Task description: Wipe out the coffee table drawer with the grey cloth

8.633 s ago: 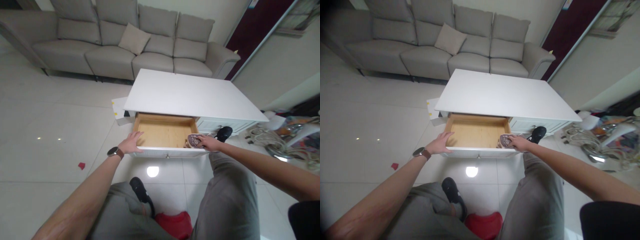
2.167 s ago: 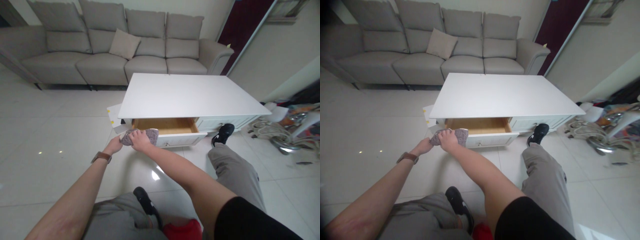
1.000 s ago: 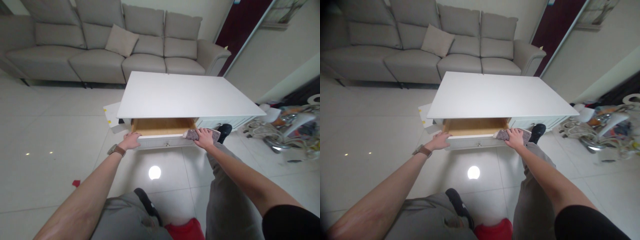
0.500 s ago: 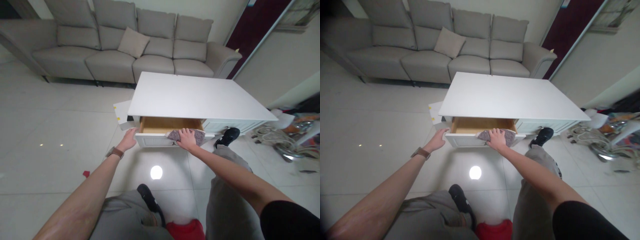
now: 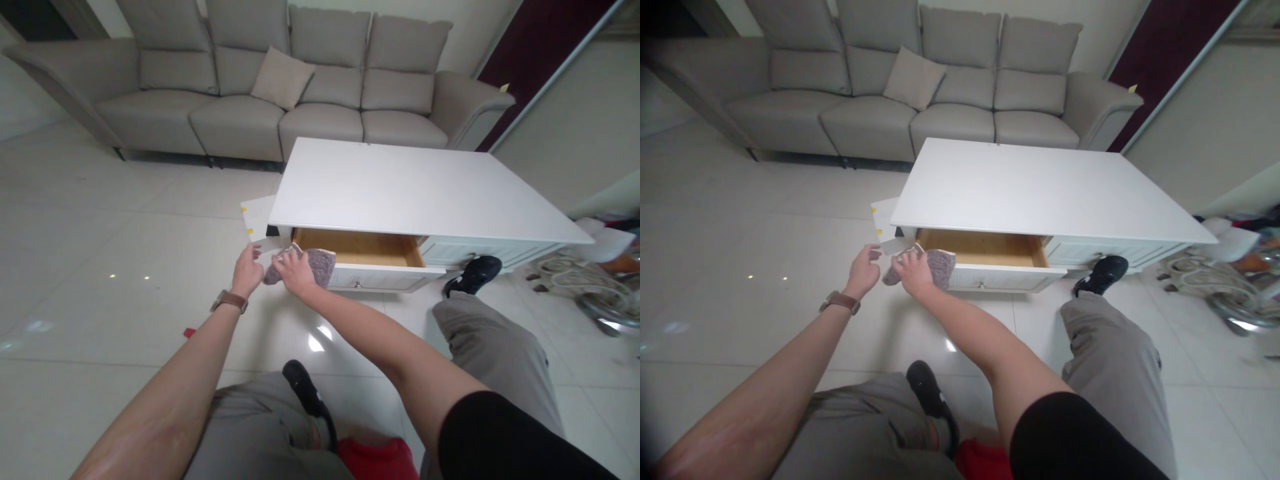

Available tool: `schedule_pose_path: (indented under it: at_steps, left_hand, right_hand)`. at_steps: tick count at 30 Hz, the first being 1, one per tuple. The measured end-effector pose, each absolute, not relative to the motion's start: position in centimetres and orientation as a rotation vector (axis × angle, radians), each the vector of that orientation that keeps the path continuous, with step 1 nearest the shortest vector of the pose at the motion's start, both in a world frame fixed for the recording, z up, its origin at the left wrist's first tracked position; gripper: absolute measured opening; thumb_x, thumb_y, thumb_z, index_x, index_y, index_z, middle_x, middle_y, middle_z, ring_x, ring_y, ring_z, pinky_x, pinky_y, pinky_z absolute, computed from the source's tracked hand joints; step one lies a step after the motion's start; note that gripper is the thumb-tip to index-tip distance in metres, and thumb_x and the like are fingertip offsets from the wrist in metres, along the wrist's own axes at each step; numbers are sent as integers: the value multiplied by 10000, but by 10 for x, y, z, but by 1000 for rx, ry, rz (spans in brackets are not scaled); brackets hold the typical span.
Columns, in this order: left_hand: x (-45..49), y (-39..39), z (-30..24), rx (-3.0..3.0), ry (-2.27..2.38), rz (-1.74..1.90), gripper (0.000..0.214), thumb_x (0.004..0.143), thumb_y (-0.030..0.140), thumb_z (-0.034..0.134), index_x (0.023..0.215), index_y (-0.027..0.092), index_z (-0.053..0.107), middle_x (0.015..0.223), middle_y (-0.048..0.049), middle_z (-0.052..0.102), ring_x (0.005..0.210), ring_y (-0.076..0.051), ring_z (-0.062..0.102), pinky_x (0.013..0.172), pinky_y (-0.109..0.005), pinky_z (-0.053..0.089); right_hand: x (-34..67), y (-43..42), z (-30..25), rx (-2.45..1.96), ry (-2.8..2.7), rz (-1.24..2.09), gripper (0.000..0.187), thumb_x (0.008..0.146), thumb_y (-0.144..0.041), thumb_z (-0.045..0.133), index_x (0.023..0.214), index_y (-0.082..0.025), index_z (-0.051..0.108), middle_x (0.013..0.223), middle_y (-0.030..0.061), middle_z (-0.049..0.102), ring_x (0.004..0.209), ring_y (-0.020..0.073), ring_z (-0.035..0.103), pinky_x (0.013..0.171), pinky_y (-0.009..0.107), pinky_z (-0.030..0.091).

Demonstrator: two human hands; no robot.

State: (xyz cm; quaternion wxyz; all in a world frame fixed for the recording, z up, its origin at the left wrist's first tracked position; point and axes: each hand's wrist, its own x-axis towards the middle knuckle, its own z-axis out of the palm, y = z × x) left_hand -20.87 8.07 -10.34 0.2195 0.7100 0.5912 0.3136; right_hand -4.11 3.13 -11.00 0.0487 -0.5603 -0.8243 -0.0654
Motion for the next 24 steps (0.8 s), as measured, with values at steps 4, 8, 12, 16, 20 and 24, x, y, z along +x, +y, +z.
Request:
schedule_pose_path:
  at_steps: [4, 8, 12, 16, 20, 24]
  left_hand:
    - [-186, 84, -89, 1917, 1751, 1017, 506, 687, 43, 462, 1161, 192, 559, 1036, -77, 671, 1009, -225, 650, 976, -396, 515]
    - [-163, 86, -87, 1977, 1667, 966, 378, 755, 108, 492, 1114, 191, 577, 1033, -84, 679, 1003, -231, 651, 962, -391, 510]
    - [-141, 92, -92, 2009, 1623, 874, 305, 787, 152, 501, 1074, 189, 596, 1057, -94, 688, 1018, -233, 648, 957, -379, 504]
    - [-121, 97, -95, 2057, 1606, 705, 275, 798, 176, 491, 1032, 161, 635, 1104, -129, 700, 1055, -244, 642, 968, -364, 488]
    - [-103, 96, -97, 2154, 1476, 395, 259, 845, 277, 470, 946, 188, 692, 1088, -101, 734, 1055, -258, 644, 938, -365, 486]
    - [-94, 90, -95, 2254, 1331, 89, 361, 895, 460, 456, 935, 249, 746, 1139, -57, 759, 1111, -299, 635, 955, -413, 465]
  right_hand:
    - [-26, 27, -120, -1442, -2609, -261, 468, 1011, -172, 357, 1471, -224, 424, 1448, 176, 500, 1270, 338, 427, 1001, 616, 359]
    - [6, 14, -128, -1275, -2633, -417, 394, 1012, -161, 385, 1373, -261, 508, 1504, 138, 464, 1347, 343, 386, 1027, 642, 343]
    - [47, -2, -133, -1210, -2647, -529, 351, 1011, -179, 433, 1321, -287, 558, 1508, 81, 471, 1403, 334, 352, 1060, 656, 331]
    - [114, -28, -133, -1279, -2667, -513, 357, 997, -178, 467, 1308, -286, 606, 1523, 82, 468, 1426, 335, 336, 1084, 670, 282]
    - [210, -67, -125, -1534, -2641, -415, 393, 966, -203, 527, 1320, -326, 645, 1528, 97, 480, 1412, 345, 333, 1090, 665, 217]
    - [290, -106, -113, -1865, -2530, -231, 508, 888, -231, 611, 1378, -364, 632, 1540, 123, 461, 1381, 353, 337, 1106, 647, 171]
